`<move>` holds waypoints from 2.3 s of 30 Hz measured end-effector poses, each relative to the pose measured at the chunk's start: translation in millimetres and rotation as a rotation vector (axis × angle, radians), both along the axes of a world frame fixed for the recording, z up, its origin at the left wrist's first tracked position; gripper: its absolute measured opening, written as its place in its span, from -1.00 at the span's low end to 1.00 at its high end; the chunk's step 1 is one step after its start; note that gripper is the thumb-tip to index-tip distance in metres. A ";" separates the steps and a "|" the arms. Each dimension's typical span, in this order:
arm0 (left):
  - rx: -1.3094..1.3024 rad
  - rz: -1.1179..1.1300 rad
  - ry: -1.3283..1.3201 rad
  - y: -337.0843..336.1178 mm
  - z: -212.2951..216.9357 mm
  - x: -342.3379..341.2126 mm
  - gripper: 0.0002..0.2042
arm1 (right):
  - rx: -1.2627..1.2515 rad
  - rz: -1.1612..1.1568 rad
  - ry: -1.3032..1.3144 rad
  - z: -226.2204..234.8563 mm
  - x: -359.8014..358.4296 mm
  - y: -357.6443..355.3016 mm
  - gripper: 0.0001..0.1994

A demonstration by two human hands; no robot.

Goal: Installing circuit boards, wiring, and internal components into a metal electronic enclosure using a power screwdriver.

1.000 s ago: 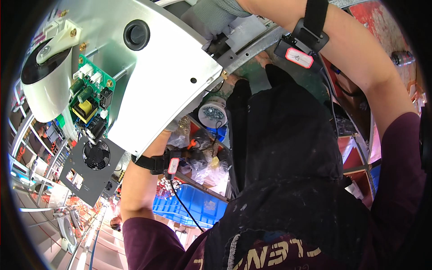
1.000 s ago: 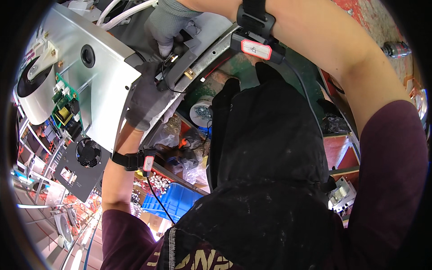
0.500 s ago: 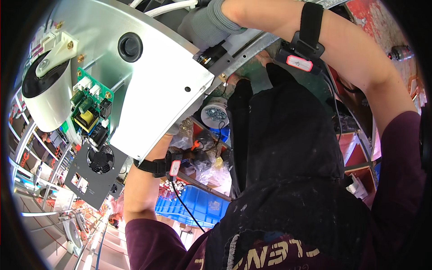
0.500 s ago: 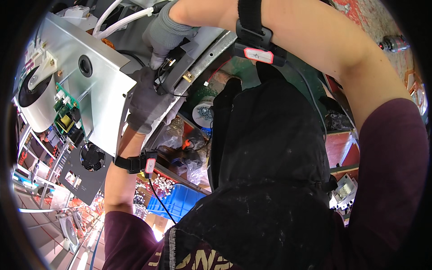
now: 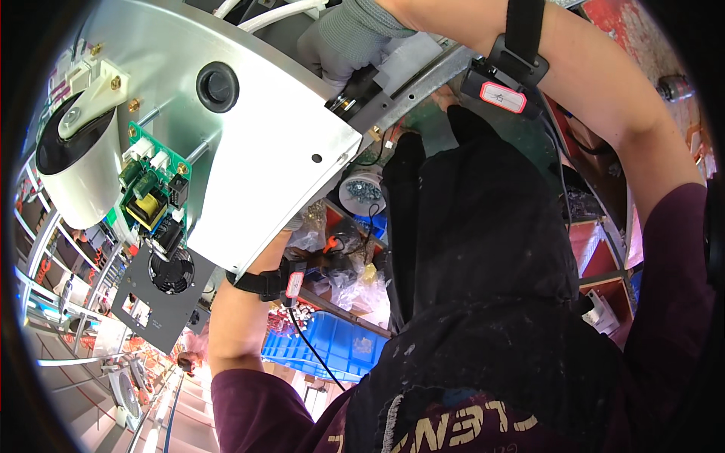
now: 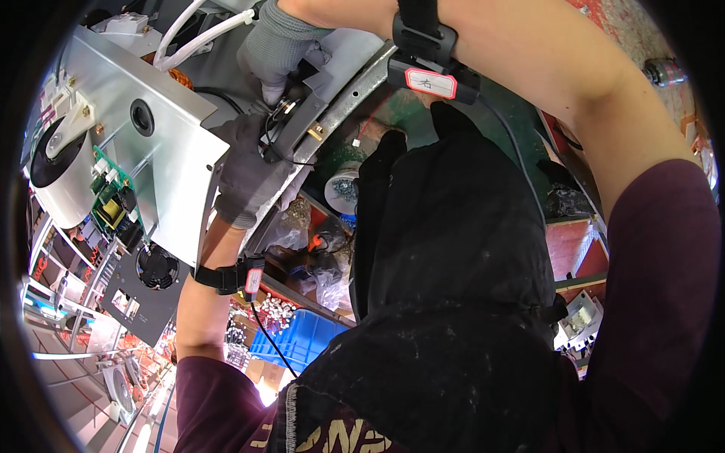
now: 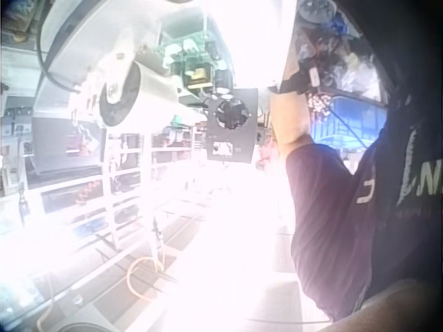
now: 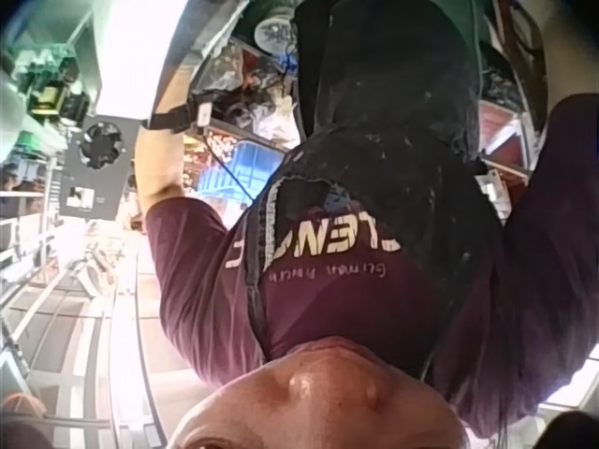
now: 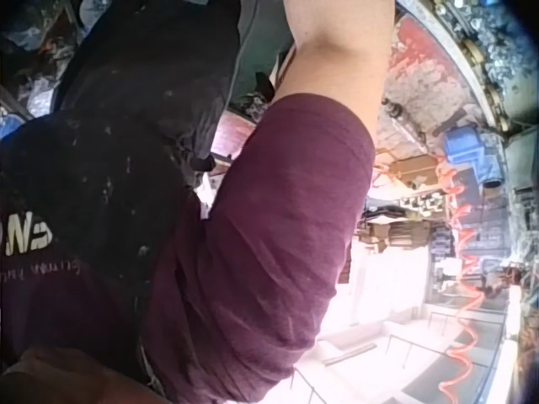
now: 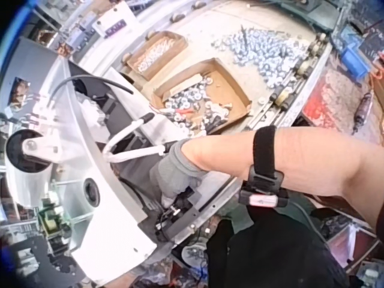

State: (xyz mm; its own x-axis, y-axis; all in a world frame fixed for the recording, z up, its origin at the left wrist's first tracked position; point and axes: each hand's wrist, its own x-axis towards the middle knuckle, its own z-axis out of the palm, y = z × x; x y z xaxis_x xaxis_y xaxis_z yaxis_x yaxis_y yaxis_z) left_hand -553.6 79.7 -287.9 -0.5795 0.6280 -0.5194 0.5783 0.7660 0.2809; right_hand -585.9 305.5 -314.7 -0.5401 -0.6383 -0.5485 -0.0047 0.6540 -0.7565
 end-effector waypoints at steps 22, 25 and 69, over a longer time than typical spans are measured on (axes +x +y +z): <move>0.020 0.128 -0.123 11.3 10.4 -1.0 -0.36 | 0.025 0.008 0.029 1.8 1.9 -2.8 -0.59; 0.016 -0.237 0.083 10.1 12.3 -6.3 -0.36 | 0.033 0.007 0.034 1.7 2.6 -2.0 -0.58; 0.122 -0.123 0.047 14.8 24.4 -9.7 -0.61 | -0.097 -0.153 0.134 -0.8 13.0 -3.2 -0.62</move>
